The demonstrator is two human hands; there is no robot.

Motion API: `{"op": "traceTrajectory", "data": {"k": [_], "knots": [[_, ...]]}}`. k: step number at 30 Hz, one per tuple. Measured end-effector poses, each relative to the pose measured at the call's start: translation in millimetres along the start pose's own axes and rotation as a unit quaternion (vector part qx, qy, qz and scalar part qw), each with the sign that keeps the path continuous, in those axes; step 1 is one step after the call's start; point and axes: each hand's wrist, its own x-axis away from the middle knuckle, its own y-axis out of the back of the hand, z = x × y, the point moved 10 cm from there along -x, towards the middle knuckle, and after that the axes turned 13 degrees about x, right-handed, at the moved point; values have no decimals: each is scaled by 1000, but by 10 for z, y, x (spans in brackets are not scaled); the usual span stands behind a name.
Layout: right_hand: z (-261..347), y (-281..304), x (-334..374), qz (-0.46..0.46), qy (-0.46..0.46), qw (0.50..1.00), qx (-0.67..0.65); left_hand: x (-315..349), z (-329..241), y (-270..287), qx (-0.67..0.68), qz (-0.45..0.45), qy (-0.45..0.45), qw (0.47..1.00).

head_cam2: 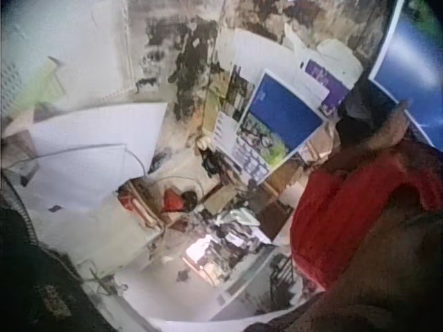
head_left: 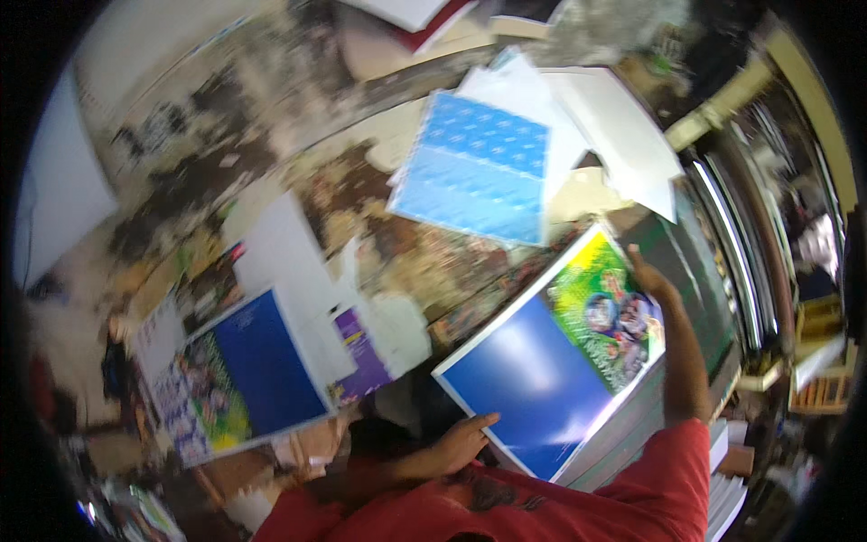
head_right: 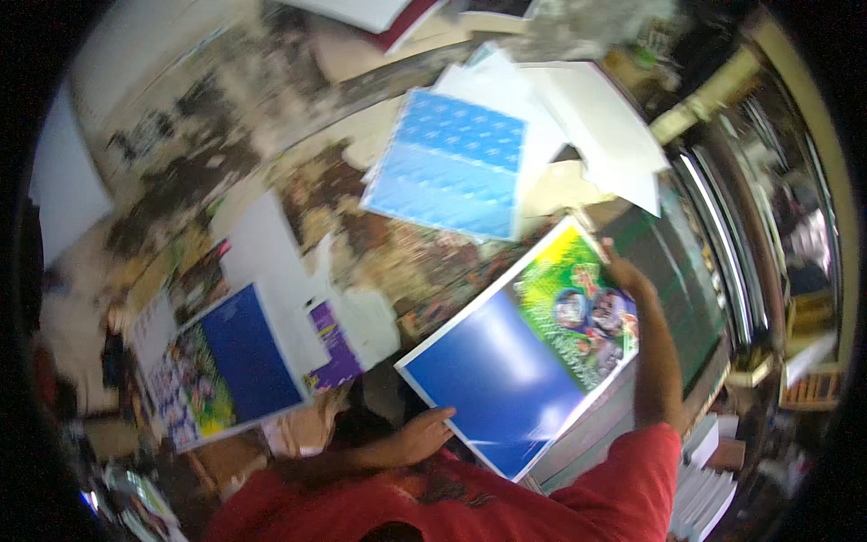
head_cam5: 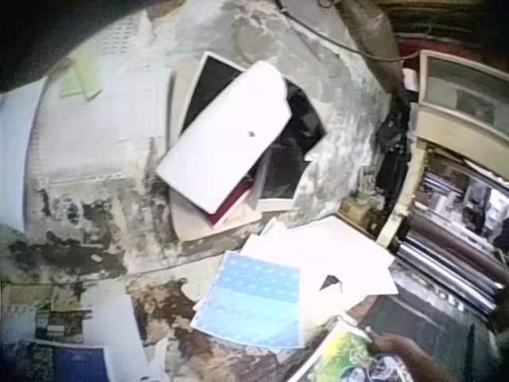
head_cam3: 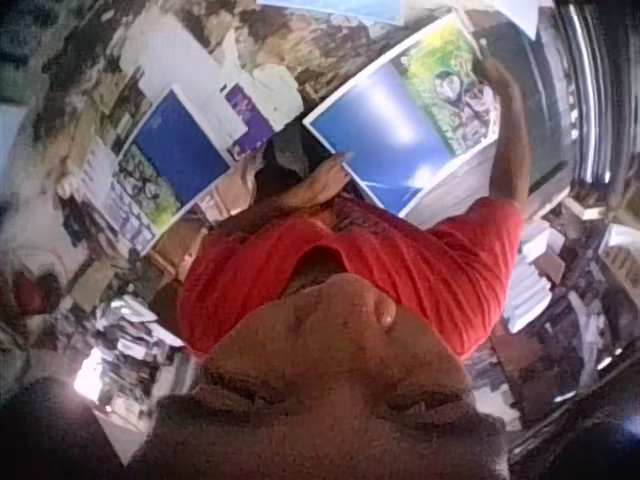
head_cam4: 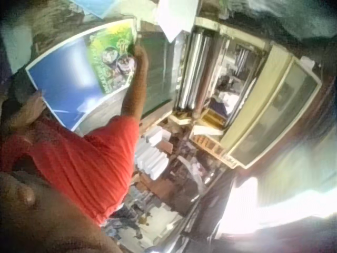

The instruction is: The person organizes printed poster sheets by hand on a table, sorts through paper documents in a storage shelf, and then feeds a poster into a laminating or coating machine.

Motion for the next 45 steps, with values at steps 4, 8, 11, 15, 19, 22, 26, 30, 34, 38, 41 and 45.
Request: {"op": "traceTrajectory", "data": {"k": [4, 8, 11, 15, 19, 22, 26, 30, 34, 38, 41, 45], "knots": [[-505, 347, -100, -145, -33, 978, 145, 463, -507, -16, -272, -72, -74, 957], [1704, 529, 807, -345, 194, 905, -158, 1511, -2060, 313, -407, -153, -288, 853], [3141, -113, 1180, -181, 268, 902, -287, 3116, -3522, 745, -453, -318, -500, 666], [5106, -1738, 1496, 43, 375, 886, -269, 5111, -4961, 1671, -510, -518, -582, 365], [6571, -2758, 1692, -6, 380, 917, -119, 6104, -5927, 3141, -370, -495, -602, 505], [6727, -3166, 1377, -150, 338, 927, 62, 5351, -6292, 3093, -558, -501, -429, 504], [6845, -3107, 1551, -91, 290, 951, 64, 5330, -6219, 2968, -579, -489, -416, 502], [6709, -3040, 1601, -110, 249, 961, 42, 5209, -6258, 3357, -398, -403, -495, 659], [6621, -2888, 1829, 51, 262, 951, -158, 5311, -6149, 2788, -522, -503, -399, 561], [6922, -2457, 2695, 291, 333, 800, -406, 5459, -6296, 2817, -314, -332, -489, 743], [6820, -2807, 2487, 424, 323, 649, -544, 5323, -6195, 2545, -237, -182, -375, 877], [6775, -3454, 1991, 433, 181, 820, -327, 5158, -6220, 2644, -280, -210, -295, 889]]}}
